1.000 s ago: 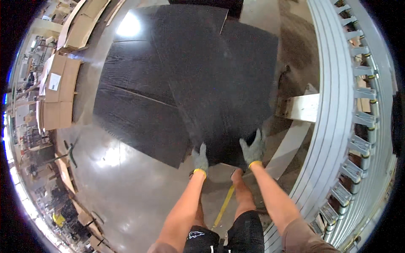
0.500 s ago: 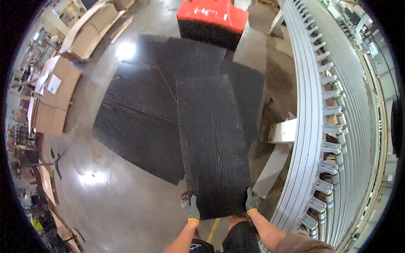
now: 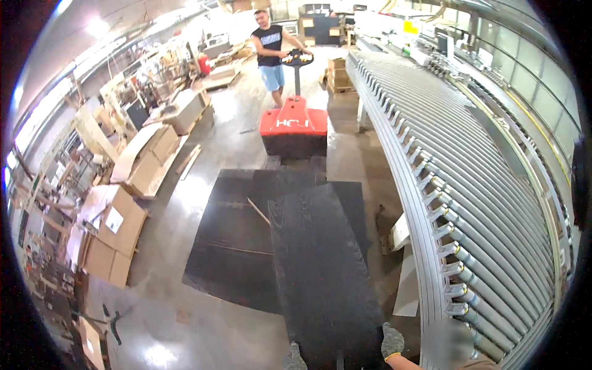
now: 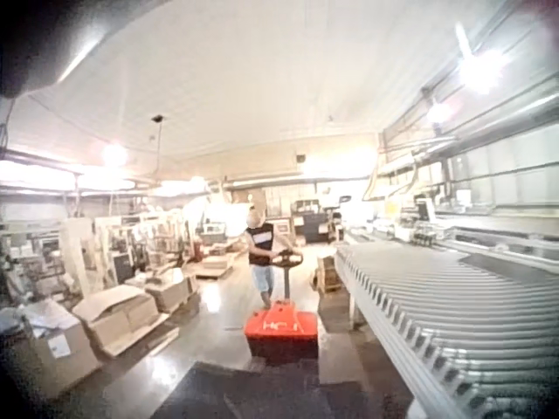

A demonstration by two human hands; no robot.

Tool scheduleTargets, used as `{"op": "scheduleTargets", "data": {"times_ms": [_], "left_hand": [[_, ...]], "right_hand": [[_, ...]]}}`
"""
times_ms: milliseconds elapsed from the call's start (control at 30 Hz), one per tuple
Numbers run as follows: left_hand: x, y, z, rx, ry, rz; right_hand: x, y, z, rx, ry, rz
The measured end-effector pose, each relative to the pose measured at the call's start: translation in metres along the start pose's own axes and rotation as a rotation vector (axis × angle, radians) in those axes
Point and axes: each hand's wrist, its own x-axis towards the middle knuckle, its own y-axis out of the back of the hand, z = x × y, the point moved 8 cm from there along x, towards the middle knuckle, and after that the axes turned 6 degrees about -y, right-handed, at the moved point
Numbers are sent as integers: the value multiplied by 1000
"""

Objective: The person picks up dark wood panels one at a time from a conveyor belt and stacks them on a nearby pallet.

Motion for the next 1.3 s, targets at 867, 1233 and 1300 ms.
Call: {"op": "scheduleTargets", "data": {"times_ms": [867,1233,1300], "left_hand": [[-172,-154,194,251,-1291,-579],[-205,-243,215,470,-1264,-788],[-225,-264,236,434,-1250,-895]], "right_hand": [[-243,-17,278,950,-813,399],[-216,-67,336,1816,-614,190],[-216,-82,342,2282,-494,126]]}}
